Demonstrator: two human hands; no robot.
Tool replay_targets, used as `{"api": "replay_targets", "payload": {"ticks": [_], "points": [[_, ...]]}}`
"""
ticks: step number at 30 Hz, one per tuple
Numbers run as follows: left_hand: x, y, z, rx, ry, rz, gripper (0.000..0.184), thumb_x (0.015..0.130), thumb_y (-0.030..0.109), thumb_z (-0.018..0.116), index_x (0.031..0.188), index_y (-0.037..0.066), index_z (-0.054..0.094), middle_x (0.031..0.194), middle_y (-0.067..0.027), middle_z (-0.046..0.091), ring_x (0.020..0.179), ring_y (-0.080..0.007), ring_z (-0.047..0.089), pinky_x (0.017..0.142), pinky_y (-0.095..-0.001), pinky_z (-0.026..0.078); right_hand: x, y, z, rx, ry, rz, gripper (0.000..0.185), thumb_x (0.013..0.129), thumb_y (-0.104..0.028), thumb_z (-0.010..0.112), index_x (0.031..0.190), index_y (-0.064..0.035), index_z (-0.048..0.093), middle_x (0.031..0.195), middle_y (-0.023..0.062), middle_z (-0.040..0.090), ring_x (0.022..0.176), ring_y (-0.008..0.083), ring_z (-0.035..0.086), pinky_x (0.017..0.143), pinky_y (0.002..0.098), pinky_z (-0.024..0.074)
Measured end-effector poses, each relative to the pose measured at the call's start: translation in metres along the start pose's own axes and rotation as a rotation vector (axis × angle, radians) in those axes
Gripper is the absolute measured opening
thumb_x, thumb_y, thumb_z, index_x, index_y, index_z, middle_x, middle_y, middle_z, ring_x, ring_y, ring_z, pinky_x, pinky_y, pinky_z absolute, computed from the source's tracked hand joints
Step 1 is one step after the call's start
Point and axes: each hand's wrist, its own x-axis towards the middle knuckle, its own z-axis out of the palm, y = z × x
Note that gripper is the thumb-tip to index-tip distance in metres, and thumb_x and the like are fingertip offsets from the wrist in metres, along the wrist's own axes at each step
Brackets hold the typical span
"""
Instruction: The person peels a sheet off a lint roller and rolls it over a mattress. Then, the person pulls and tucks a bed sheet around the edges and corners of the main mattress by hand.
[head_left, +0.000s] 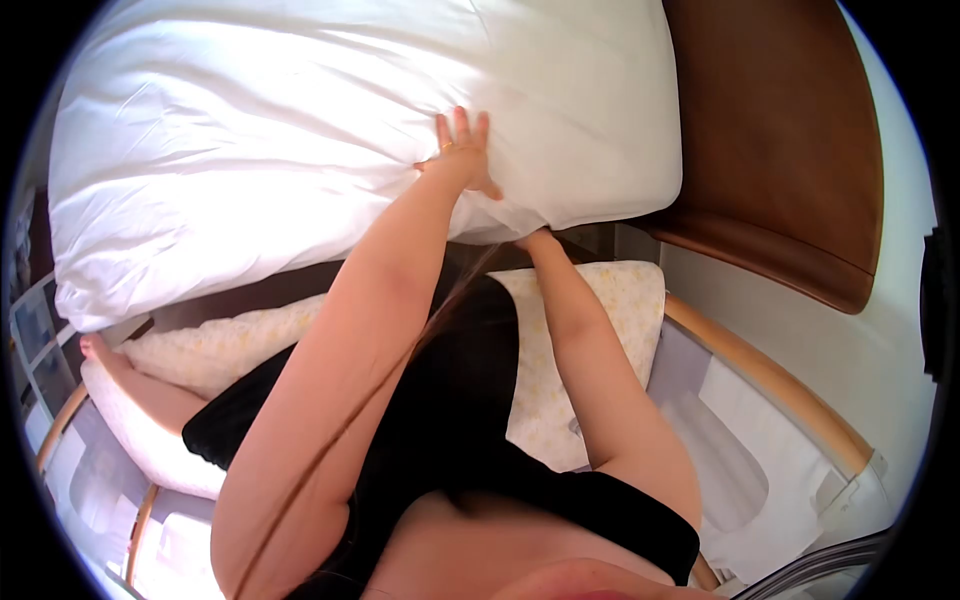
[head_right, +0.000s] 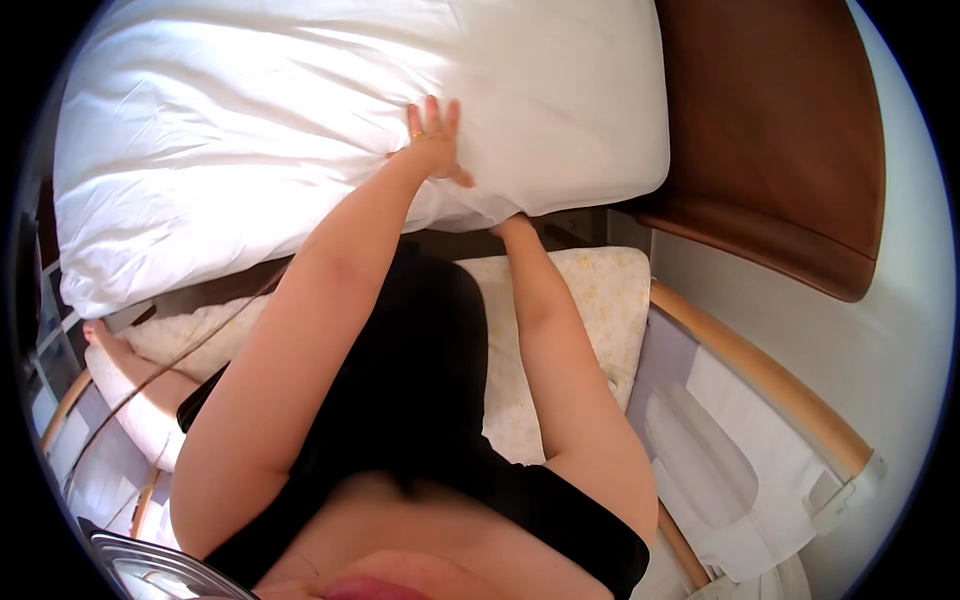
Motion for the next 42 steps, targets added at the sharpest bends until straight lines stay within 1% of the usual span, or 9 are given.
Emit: {"api": "replay_targets", "payload": {"ticks": [5, 6, 8, 11, 14, 21, 25, 34, 42], "points": [[-0.008, -0.113, 0.07, 0.039, 0.182, 0.356, 0.091, 0.082, 0.044, 0.066, 0.153, 0.026, 0.012, 0.159, -0.0117, 0.004, 0.145, -0.0389, 0.007, 0.112, -0.0592, 0.022, -0.049, -0.134, -0.042, 0.141, -0.529, 0.012, 0.05, 0.088, -0.037, 0.056, 0.123, -0.0013, 0.058, 0.124, 0.0198, 0.06, 0.116, 0.0318, 0.056, 0.098, 0.0402, 0.0425], [-0.031, -0.147, 0.077, 0.013, 0.212, 0.366, 0.084, 0.085, 0.041, 0.063, 0.152, 0.028, 0.016, 0.16, -0.0101, 0.007, 0.145, -0.0378, 0.01, 0.113, -0.0566, 0.021, -0.052, -0.145, -0.043, 0.142, -0.447, -0.011, 0.047, 0.087, -0.037, 0.057, 0.116, -0.0004, 0.062, 0.115, 0.0202, 0.063, 0.108, 0.0318, 0.06, 0.093, 0.0403, 0.0452], [-0.118, -0.208, 0.081, 0.258, 0.364, 0.131, 0.074, 0.088, 0.038, 0.059, 0.151, 0.033, 0.019, 0.16, -0.0041, 0.01, 0.145, -0.035, 0.013, 0.112, -0.0582, 0.022, -0.06, -0.155, -0.049, 0.152, -0.351, 0.035, 0.045, 0.086, -0.036, 0.059, 0.112, 0.0005, 0.064, 0.111, 0.0201, 0.066, 0.103, 0.0305, 0.063, 0.09, 0.0393, 0.0472], [-0.224, -0.323, 0.094, -0.293, 0.316, -0.63, 0.07, 0.089, 0.046, 0.057, 0.149, 0.03, 0.025, 0.158, -0.0059, 0.016, 0.143, -0.0393, 0.016, 0.107, -0.0657, 0.024, -0.07, -0.174, -0.061, 0.333, -0.231, 0.15, 0.048, 0.088, -0.032, 0.061, 0.121, 0.0018, 0.059, 0.122, 0.0179, 0.061, 0.113, 0.027, 0.058, 0.095, 0.0361, 0.0444], [-0.317, -0.466, 0.158, -0.043, 0.538, -0.868, 0.067, 0.091, 0.047, 0.052, 0.147, 0.017, 0.031, 0.155, -0.0106, 0.025, 0.144, -0.0401, 0.013, 0.11, -0.0598, 0.024, -0.09, -0.178, -0.085, 0.592, -0.127, 0.229, 0.05, 0.089, -0.027, 0.062, 0.128, 0.003, 0.055, 0.129, 0.0158, 0.057, 0.119, 0.0241, 0.054, 0.099, 0.0333, 0.0415], [-0.591, -0.523, 0.218, -0.033, 1.025, -1.25, 0.064, 0.085, 0.036, 0.063, 0.142, 0.017, 0.04, 0.15, -0.0208, 0.03, 0.142, -0.0414, 0.018, 0.113, -0.0519, 0.023, -0.136, -0.23, -0.136, 0.596, -0.03, 0.317, 0.044, 0.09, -0.028, 0.059, 0.128, -0.0066, 0.055, 0.121, 0.0065, 0.062, 0.106, 0.0162, 0.059, 0.083, 0.028, 0.0466], [-0.649, -0.561, 0.328, -0.311, 1.094, -1.424, 0.07, 0.083, 0.04, 0.061, 0.14, 0.005, 0.039, 0.14, -0.0267, 0.042, 0.142, -0.0349, 0.023, 0.118, -0.0441, 0.013, -0.18, -0.313, -0.158, 0.7, 0.14, 0.246, 0.039, 0.092, -0.031, 0.057, 0.128, -0.0159, 0.054, 0.124, 0.0024, 0.061, 0.109, 0.016, 0.058, 0.09, 0.0376, 0.0371], [-0.676, -0.685, 0.407, -0.631, 1.117, -1.434, 0.07, 0.08, 0.035, 0.062, 0.142, 0.014, 0.037, 0.149, -0.024, 0.031, 0.139, -0.0466, 0.02, 0.111, -0.0528, 0.026, -0.24, -0.505, -0.149, 0.381, 0.177, -0.077, 0.035, 0.092, -0.031, 0.057, 0.123, -0.0161, 0.059, 0.121, -0.0026, 0.062, 0.108, 0.0148, 0.059, 0.086, 0.0363, 0.0345], [-0.673, -0.77, 0.47, -0.579, 0.934, -1.307, 0.064, 0.09, 0.039, 0.053, 0.144, 0.011, 0.034, 0.153, -0.0182, 0.024, 0.143, -0.0373, 0.019, 0.11, -0.0586, 0.024, -0.185, -0.776, -0.039, -0.116, -0.146, -0.683, 0.032, 0.093, -0.017, 0.058, 0.122, -0.0034, 0.059, 0.119, 0.0072, 0.062, 0.1, 0.0181, 0.06, 0.09, 0.0292, 0.0462]]}}
